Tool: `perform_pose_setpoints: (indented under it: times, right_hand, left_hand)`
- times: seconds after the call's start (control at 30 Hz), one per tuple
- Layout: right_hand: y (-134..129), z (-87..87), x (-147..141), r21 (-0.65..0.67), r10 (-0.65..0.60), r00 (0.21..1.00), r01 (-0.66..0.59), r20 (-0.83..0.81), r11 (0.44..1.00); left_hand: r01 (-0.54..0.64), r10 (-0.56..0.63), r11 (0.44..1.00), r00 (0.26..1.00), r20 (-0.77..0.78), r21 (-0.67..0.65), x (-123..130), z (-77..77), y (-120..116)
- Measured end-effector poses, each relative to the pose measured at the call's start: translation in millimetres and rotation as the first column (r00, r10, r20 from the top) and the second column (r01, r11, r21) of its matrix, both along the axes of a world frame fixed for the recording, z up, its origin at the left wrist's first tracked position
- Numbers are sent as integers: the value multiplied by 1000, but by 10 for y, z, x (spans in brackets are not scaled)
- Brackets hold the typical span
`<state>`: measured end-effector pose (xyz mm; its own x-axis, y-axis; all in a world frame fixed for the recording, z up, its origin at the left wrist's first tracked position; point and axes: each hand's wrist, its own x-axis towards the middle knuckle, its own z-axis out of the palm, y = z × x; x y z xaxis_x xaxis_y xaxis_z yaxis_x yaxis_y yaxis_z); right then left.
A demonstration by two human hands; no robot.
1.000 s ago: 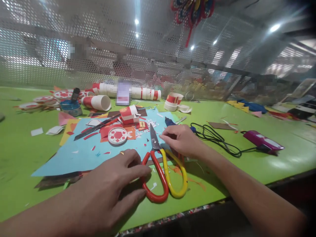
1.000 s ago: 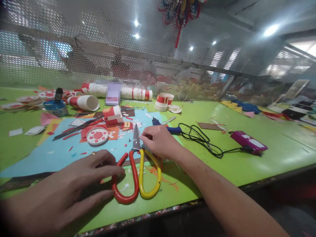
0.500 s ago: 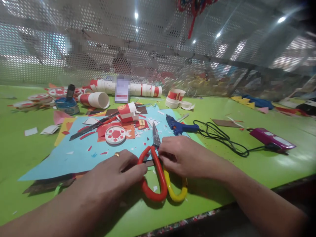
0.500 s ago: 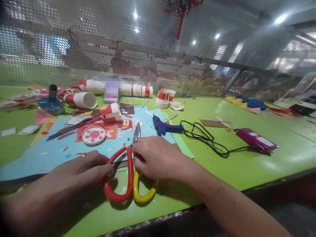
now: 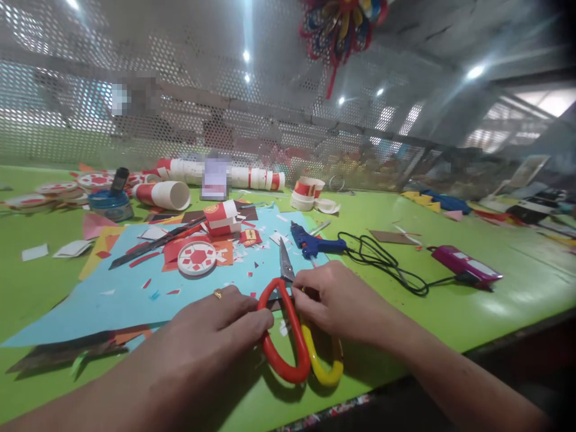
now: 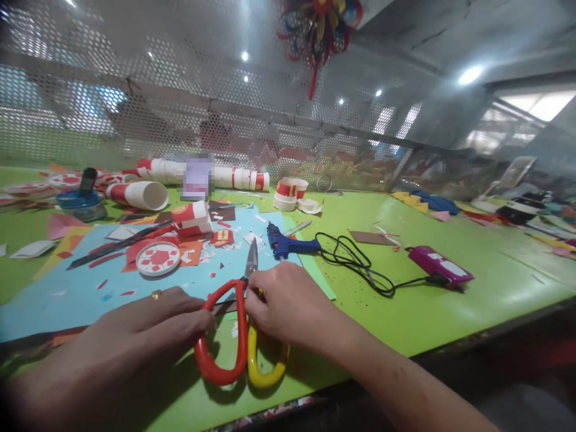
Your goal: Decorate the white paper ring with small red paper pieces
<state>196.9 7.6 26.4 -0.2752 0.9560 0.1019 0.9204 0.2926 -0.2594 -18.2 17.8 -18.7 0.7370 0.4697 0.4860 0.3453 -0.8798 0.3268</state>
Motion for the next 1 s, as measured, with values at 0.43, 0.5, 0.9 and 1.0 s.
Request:
perform_pose_setpoints:
  times: [0.43, 0.5, 0.9, 1.0]
  right_hand:
    - [-111, -43, 260, 52, -34, 992, 27, 124, 998]
    - [-103, -13, 284, 75, -5, 999, 2, 46, 997]
    - [312, 150, -42, 97, 261, 961, -270, 94, 958]
    - [518, 161, 235, 177, 34, 998, -41, 43, 983]
  left_hand:
    - [93, -89, 995, 986, -140, 22, 251, 63, -118]
    - [97, -96, 995, 988, -122, 8, 177, 75, -125]
    - [-694, 703, 678, 708, -63, -240, -703, 534, 749]
    - [-655, 641, 687, 750, -163, -314, -744, 488, 885]
